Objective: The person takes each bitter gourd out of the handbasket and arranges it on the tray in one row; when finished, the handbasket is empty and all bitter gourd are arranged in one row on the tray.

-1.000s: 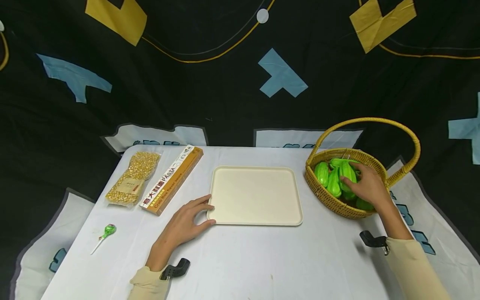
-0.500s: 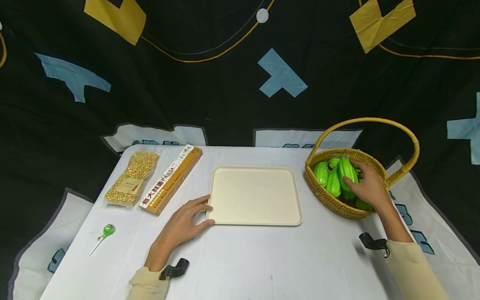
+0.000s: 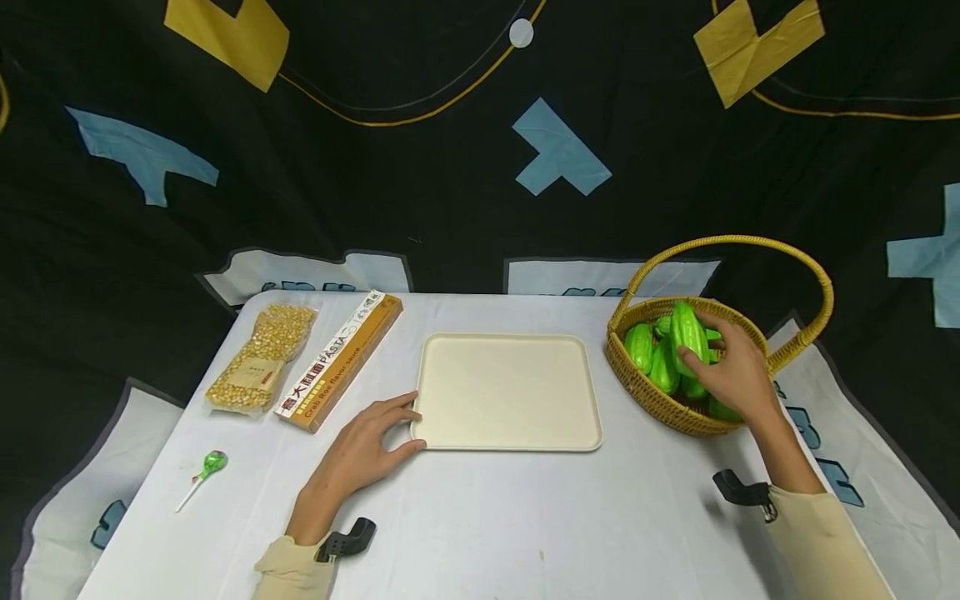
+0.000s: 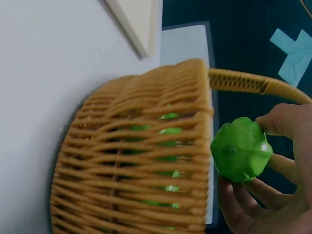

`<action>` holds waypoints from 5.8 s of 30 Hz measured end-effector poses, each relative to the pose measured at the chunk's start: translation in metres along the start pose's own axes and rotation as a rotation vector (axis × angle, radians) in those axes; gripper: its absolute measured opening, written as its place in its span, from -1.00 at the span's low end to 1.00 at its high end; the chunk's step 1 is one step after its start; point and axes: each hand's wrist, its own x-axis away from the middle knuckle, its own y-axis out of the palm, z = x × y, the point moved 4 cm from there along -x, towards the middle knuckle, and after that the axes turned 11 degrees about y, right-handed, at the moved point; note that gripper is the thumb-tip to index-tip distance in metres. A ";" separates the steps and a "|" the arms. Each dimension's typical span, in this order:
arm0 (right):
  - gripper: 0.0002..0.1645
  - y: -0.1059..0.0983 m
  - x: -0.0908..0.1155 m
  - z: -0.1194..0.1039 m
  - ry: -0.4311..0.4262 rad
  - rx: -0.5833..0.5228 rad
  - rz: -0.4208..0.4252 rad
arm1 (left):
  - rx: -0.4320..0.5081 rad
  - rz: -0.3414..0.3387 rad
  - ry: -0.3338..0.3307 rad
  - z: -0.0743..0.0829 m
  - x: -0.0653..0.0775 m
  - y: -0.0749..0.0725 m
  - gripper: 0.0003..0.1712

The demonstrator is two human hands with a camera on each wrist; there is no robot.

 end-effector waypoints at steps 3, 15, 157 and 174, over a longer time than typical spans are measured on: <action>-0.11 -0.002 0.004 -0.007 -0.013 -0.022 0.006 | -0.006 0.009 0.009 -0.001 0.000 0.000 -0.51; -0.12 -0.011 0.026 -0.036 -0.083 -0.093 0.069 | -0.024 0.015 0.021 -0.001 0.001 -0.001 -0.52; -0.28 0.265 0.037 -0.226 -0.190 -0.236 -0.279 | -0.022 0.016 0.042 -0.002 0.004 -0.002 -0.53; -0.24 0.276 0.031 -0.232 -0.169 -0.260 -0.253 | -0.022 0.004 0.024 -0.002 0.004 -0.001 -0.53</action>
